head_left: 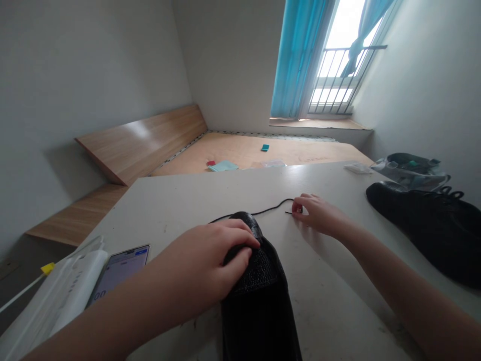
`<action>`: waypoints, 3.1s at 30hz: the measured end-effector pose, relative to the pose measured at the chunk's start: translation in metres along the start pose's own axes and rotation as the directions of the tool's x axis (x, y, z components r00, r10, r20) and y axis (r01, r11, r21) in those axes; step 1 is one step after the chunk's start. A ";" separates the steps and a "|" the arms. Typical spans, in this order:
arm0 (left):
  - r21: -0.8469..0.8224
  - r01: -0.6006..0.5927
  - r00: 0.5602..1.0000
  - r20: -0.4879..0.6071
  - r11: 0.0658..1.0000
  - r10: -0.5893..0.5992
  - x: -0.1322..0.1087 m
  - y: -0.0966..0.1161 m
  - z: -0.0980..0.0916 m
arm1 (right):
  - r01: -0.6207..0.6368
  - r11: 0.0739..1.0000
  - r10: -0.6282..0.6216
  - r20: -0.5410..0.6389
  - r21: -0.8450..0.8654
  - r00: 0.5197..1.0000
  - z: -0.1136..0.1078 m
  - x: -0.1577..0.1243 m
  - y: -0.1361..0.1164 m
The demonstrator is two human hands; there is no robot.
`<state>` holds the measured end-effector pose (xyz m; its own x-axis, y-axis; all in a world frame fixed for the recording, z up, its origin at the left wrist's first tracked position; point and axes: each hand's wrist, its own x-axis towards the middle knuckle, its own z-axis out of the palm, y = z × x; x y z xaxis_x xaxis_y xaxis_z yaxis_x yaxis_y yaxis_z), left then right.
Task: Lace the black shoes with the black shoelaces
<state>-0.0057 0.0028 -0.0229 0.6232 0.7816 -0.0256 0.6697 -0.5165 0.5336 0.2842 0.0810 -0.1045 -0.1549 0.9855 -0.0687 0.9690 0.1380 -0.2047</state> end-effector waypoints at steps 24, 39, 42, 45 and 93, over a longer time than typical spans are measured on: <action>0.137 0.111 0.994 -0.024 0.984 -0.109 0.009 0.011 0.018 | 0.062 0.996 -0.056 -0.098 0.059 0.994 0.016 -0.003 -0.034; 0.132 0.093 0.996 -0.004 0.987 -0.093 0.009 0.011 0.016 | -0.027 0.548 -0.522 0.367 0.836 0.770 -0.008 -0.033 -0.059; 0.120 0.095 0.995 -0.005 0.988 -0.095 0.008 0.011 0.016 | -0.050 0.494 -0.546 0.354 0.868 0.759 -0.003 -0.032 -0.062; 0.107 0.111 0.994 -0.024 0.988 -0.109 0.009 0.012 0.018 | -0.045 0.448 -0.563 0.321 0.893 0.762 -0.003 -0.032 -0.061; 0.094 0.290 0.955 -0.084 0.952 -0.283 -0.012 -0.023 -0.058 | 0.346 0.780 -0.518 0.227 0.522 0.825 -0.068 -0.031 -0.151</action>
<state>-0.0518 0.0252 0.0138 0.3721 0.9223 -0.1045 0.8567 -0.2980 0.4210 0.1561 0.0367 -0.0048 -0.6730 0.7193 -0.1723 0.6019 0.3972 -0.6928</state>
